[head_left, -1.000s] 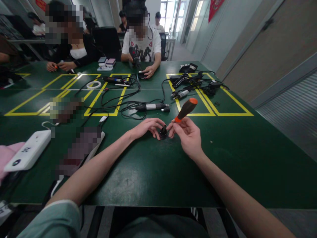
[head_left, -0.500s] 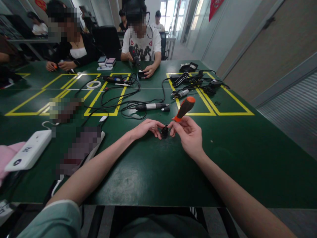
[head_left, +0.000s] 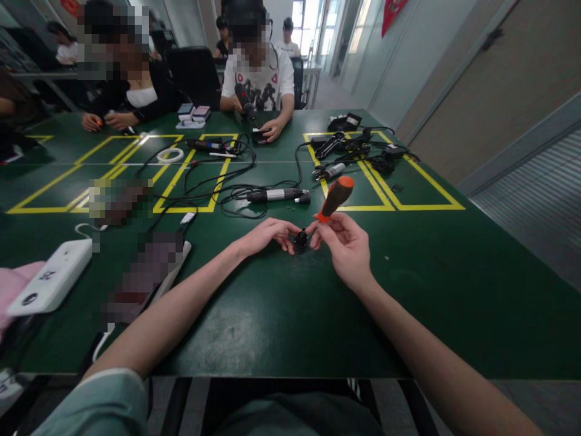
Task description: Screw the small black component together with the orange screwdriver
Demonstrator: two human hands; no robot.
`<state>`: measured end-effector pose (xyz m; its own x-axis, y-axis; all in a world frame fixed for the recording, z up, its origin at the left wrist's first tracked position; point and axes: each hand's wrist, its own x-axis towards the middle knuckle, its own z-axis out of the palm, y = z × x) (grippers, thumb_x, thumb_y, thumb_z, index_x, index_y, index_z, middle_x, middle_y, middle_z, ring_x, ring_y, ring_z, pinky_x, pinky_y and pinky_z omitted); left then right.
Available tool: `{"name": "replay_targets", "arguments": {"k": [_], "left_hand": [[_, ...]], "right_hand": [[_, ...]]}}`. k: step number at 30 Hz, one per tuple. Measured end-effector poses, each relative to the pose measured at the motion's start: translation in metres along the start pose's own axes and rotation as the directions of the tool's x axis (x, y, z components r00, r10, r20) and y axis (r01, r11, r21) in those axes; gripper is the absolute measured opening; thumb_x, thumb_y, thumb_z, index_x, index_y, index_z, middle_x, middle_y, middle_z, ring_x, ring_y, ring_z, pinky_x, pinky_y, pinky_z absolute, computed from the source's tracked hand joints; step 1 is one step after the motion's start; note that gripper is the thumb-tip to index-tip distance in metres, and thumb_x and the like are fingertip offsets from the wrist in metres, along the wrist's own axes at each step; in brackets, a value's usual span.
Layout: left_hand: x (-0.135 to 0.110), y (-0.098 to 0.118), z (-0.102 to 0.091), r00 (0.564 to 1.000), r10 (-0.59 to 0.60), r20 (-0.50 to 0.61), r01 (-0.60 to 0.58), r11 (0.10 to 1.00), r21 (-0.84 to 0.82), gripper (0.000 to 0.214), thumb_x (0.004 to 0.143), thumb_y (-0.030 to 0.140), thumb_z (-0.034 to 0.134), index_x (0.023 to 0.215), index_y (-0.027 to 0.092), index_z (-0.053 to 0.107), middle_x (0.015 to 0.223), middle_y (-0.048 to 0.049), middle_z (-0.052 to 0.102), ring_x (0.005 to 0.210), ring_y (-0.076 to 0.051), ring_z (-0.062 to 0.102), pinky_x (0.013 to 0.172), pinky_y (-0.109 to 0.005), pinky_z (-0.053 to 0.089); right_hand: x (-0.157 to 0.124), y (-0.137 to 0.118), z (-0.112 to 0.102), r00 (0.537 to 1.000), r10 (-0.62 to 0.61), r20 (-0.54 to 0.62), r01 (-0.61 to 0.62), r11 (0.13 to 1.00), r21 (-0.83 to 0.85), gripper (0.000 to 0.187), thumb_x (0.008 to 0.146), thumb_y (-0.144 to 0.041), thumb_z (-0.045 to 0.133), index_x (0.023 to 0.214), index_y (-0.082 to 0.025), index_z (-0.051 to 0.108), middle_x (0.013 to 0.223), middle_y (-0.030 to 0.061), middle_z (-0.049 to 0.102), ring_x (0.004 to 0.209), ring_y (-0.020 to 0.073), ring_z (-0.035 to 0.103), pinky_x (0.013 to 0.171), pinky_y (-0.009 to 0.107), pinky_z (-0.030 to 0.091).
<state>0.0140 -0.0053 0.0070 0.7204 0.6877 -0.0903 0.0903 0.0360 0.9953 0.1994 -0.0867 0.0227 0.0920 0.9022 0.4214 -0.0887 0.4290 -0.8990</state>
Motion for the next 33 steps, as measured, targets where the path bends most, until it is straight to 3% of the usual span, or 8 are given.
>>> {"name": "replay_targets", "arguments": {"k": [20, 27, 33], "left_hand": [[-0.0014, 0.0023, 0.0007, 1.0, -0.001, 0.002, 0.001, 1.0, -0.009, 0.038, 0.074, 0.03, 0.052, 0.099, 0.009, 0.073, 0.075, -0.0064, 0.077, 0.066, -0.017, 0.073, 0.066, -0.027, 0.052], [-0.0016, 0.0013, 0.0012, 1.0, 0.008, 0.006, -0.008, 1.0, -0.005, 0.039, 0.075, 0.028, 0.052, 0.102, 0.008, 0.073, 0.073, -0.0061, 0.076, 0.066, -0.017, 0.072, 0.066, -0.026, 0.051], [-0.0017, 0.0019, 0.0007, 1.0, 0.005, 0.004, -0.005, 1.0, 0.029, 0.04, 0.074, 0.028, 0.051, 0.102, 0.008, 0.073, 0.073, -0.0067, 0.076, 0.066, -0.017, 0.072, 0.067, -0.026, 0.052]], "right_hand": [[-0.001, -0.0025, 0.0, 0.998, 0.051, 0.023, -0.051, 0.999, 0.009, 0.029, 0.09, -0.048, 0.075, 0.092, -0.023, 0.06, 0.075, -0.0009, 0.073, 0.054, 0.0117, 0.062, 0.054, 0.028, 0.057], [0.0, -0.0034, -0.0004, 0.997, 0.068, 0.027, -0.068, 0.998, 0.007, 0.032, 0.089, -0.052, 0.075, 0.089, -0.022, 0.064, 0.075, 0.0, 0.072, 0.052, 0.0115, 0.061, 0.052, 0.028, 0.056], [-0.0018, 0.0002, 0.0017, 0.999, 0.035, 0.001, -0.035, 0.998, 0.042, 0.028, 0.09, -0.048, 0.074, 0.098, -0.023, 0.063, 0.076, -0.0009, 0.073, 0.054, 0.011, 0.062, 0.056, 0.028, 0.057]]}}
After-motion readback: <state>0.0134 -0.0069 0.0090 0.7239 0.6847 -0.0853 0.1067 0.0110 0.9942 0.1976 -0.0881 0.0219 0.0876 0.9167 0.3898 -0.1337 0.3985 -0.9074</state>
